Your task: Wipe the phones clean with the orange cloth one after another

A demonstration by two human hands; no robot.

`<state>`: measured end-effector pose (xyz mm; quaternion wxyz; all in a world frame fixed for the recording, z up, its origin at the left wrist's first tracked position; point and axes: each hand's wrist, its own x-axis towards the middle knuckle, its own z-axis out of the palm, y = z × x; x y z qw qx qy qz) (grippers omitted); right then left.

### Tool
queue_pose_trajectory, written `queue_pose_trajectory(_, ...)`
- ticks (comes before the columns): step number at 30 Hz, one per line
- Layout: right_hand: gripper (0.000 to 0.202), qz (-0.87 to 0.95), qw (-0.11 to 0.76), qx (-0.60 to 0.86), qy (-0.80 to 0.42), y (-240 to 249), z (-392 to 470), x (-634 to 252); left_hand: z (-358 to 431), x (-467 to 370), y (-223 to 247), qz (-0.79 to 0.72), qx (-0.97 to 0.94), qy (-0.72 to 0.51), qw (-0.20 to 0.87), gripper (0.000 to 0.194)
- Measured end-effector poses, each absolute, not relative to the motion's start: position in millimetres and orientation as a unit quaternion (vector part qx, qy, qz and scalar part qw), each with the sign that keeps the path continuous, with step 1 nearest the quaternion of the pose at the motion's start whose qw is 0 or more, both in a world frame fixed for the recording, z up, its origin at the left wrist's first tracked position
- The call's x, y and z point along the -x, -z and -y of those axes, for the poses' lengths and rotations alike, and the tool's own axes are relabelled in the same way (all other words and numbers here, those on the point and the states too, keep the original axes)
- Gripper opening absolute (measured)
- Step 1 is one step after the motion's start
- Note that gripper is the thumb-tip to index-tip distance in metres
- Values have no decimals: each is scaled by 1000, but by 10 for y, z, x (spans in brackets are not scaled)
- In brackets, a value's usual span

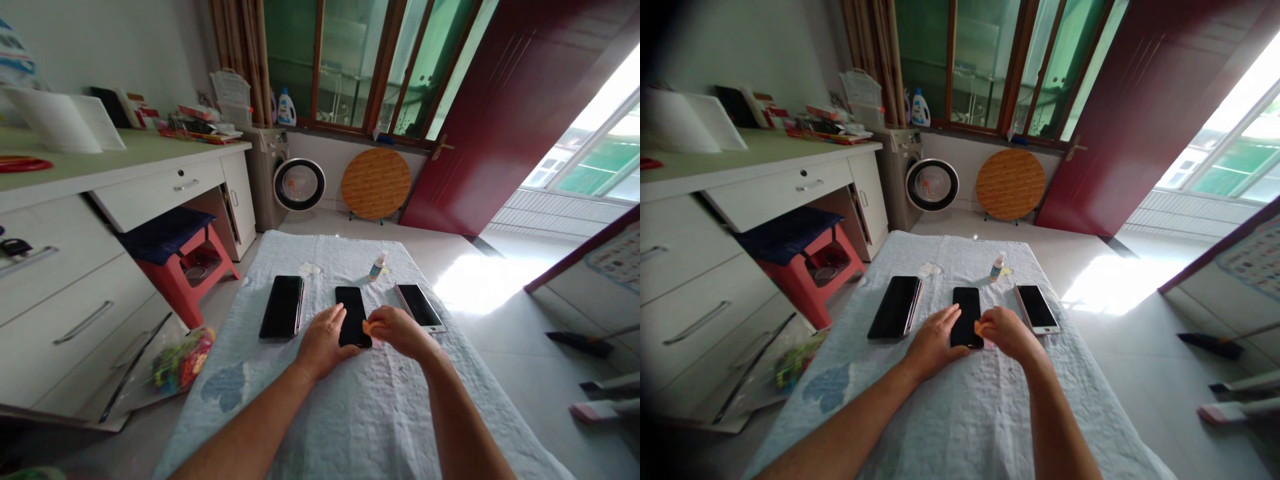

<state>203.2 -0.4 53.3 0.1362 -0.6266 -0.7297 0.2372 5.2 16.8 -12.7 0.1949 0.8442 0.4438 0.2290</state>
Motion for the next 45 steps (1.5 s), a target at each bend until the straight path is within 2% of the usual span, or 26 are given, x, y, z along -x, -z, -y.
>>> queue_pose_trajectory(2,13,692,209,681,-117,-424,-56,-2043,-165,-49,120,-445,-845,-221,196,74)
queue_pose_trajectory(5,14,644,223,731,-24,-209,-105,-1976,-158,-39,117,-438,-846,-226,202,78)
queue_pose_trajectory(10,16,627,180,758,-2,-18,-85,-1855,-156,-35,179,-443,-840,-259,175,80)
queue_pose_trajectory(14,12,618,157,770,4,-56,-65,-1852,-171,-50,246,-465,-827,-280,146,66)
queue_pose_trajectory(18,10,601,205,771,39,-115,-43,-1861,-187,-73,262,-482,-821,-277,127,49)
queue_pose_trajectory(21,12,602,267,747,92,-167,-6,-1825,-190,-82,236,-489,-820,-271,124,44)
queue_pose_trajectory(23,11,625,288,720,84,-207,29,-1767,-189,-80,209,-486,-820,-274,129,41)
queue_pose_trajectory(28,14,676,214,705,-7,-254,101,-1589,-196,-59,165,-477,-815,-290,155,42)
queue_pose_trajectory(34,21,661,153,734,6,-180,83,-1543,-215,-49,192,-475,-812,-296,162,47)
queue_pose_trajectory(45,63,638,141,756,26,-19,121,-1333,-217,-41,154,-473,-799,-316,195,58)
